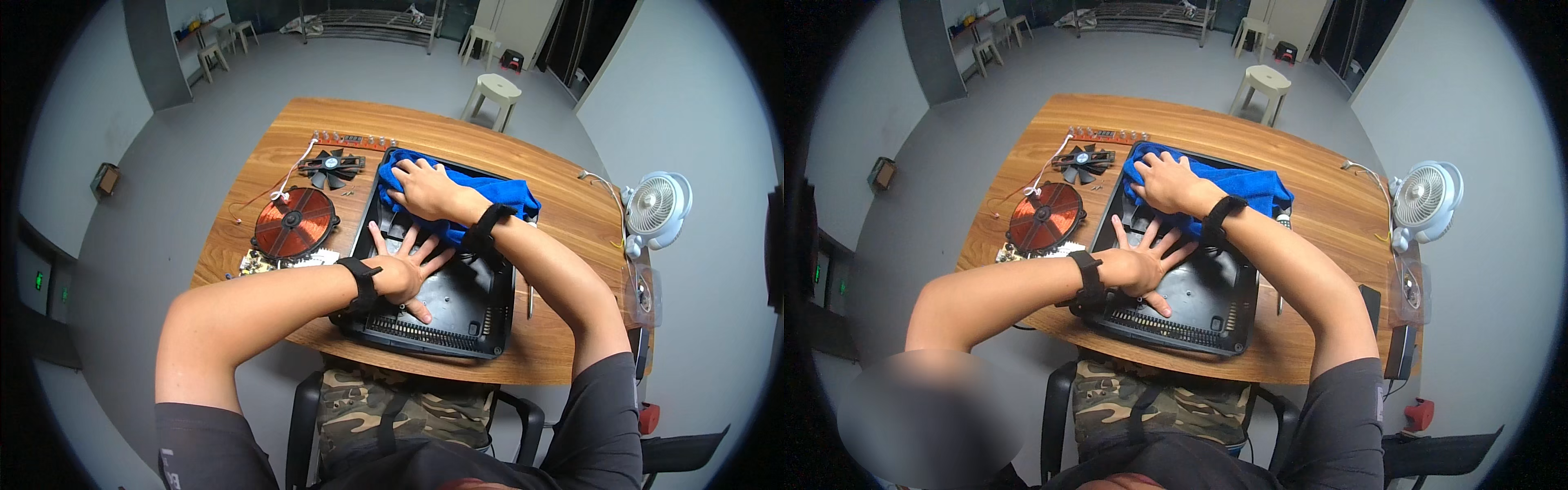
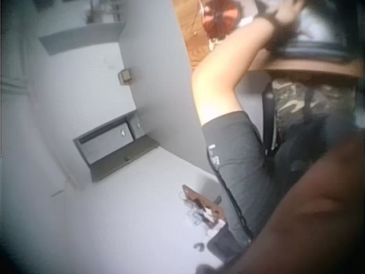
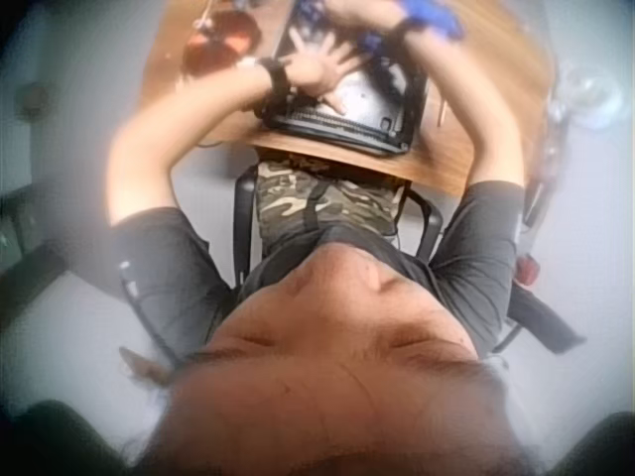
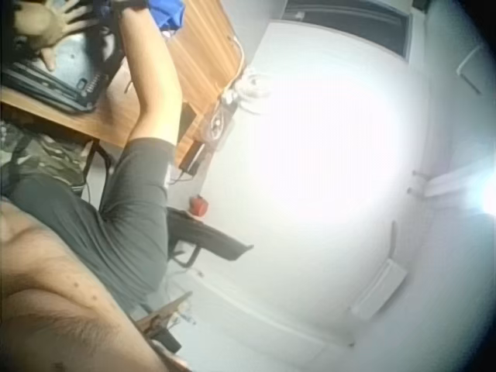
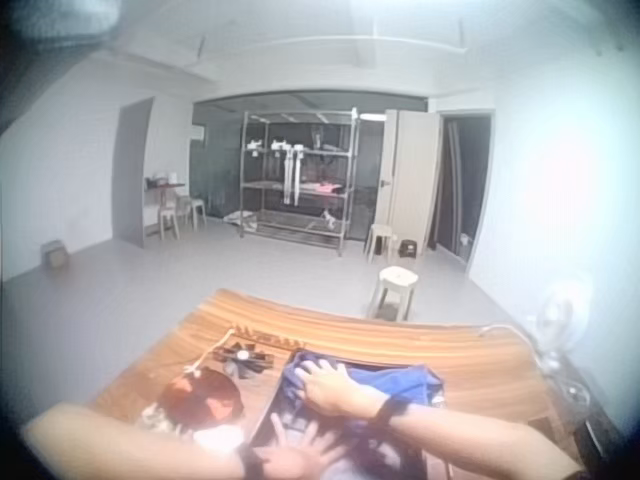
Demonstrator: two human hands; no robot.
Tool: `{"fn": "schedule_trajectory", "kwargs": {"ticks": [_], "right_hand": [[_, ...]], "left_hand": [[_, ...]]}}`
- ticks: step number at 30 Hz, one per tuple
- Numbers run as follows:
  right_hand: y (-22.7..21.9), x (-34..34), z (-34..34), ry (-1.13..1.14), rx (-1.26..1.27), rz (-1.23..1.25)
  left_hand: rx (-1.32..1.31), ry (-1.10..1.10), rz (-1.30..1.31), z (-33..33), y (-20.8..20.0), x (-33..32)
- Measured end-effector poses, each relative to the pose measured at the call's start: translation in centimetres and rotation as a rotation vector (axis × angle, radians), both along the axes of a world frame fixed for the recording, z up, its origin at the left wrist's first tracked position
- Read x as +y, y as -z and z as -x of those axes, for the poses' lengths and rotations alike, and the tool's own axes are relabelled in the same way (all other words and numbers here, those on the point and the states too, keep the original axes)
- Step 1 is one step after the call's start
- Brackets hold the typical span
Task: The person wipes the interior and exterior of a black plastic device casing with a blue cloth, then places a copper-colored circular component inside and secures it with a screwdriver. The person continues to tighten screws on the component within the casing.
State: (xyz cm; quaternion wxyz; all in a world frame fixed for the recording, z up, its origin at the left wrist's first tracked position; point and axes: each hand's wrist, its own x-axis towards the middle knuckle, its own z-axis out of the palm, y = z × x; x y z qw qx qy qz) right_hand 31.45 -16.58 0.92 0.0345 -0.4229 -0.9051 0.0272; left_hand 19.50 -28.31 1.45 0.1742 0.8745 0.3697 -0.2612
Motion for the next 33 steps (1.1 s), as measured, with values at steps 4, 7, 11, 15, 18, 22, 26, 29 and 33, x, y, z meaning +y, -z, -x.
{"fn": "schedule_trajectory", "kwargs": {"ticks": [4, 7, 11, 15, 18, 22, 26, 29, 33], "right_hand": [[-0.1, 1.2, -0.3, -0.050, 0.011, 0.027], [0.1, 0.8, -0.1, -0.008, 0.027, 0.034], [0.1, 0.5, -0.1, -0.004, 0.075, -0.010], [-0.2, 0.8, 0.3, 0.017, 0.068, 0.033], [0.0, 0.8, 0.3, 0.029, 0.069, 0.017], [0.8, 0.5, -0.4, -0.008, 0.085, -0.048], [1.8, 0.9, -1.0, -0.100, 0.145, -0.115], [1.8, 1.3, -1.2, -0.102, 0.114, -0.088], [1.2, 0.7, -0.4, -0.041, 0.095, -0.052]], "left_hand": [[0.004, 0.000, 0.002, -0.1, -0.2, 0.2], [-0.003, -0.012, -0.004, 0.0, 0.1, 0.1], [-0.005, -0.001, 0.003, 0.0, 0.2, 0.2], [-0.011, 0.000, -0.012, 0.1, 0.4, 0.1], [0.000, -0.003, 0.005, 0.0, 0.0, 0.0], [0.003, -0.009, -0.003, 0.0, -0.1, 0.0], [-0.011, -0.012, -0.012, 0.0, 0.2, 0.0], [-0.001, 0.000, 0.000, -0.1, 0.0, 0.2], [0.019, -0.017, 0.014, -0.1, -0.2, 0.1]]}}
